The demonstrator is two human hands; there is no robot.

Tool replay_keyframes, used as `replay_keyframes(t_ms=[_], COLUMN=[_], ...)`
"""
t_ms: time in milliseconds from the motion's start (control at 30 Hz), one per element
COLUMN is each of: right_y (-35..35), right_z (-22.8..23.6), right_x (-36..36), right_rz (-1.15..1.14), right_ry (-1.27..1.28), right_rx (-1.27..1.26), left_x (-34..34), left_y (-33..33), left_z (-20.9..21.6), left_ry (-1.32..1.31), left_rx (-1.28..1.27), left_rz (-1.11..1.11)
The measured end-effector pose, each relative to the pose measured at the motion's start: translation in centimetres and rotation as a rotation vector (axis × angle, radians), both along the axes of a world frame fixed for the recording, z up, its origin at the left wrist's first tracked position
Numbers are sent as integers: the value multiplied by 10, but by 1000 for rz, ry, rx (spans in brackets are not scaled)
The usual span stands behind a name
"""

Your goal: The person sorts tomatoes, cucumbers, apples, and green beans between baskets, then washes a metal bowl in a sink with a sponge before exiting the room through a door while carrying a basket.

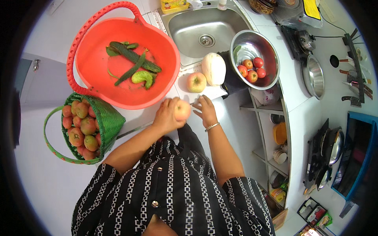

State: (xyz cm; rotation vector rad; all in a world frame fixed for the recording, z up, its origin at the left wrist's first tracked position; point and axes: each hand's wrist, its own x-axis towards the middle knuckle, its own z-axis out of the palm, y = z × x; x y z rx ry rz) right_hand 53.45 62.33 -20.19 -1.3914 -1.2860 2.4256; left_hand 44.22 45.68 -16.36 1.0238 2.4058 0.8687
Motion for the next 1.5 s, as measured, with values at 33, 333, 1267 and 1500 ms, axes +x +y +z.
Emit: replay_keyframes(t_ms=[33,333,1267,1500], right_y=[-2,-2,-24,-7], right_z=[7,25,37,162], right_x=[7,4,-373,-245], right_rz=[-9,213,952,479], right_ry=[24,-47,165,519], right_rx=[-55,351,1282,602], left_x=[-5,-12,-215,-170], left_y=[7,0,-6,-53], left_z=[-2,-4,4,148], left_ry=[-10,84,153,438], left_rx=[-41,25,-486,-19], left_rz=[19,-36,202,229])
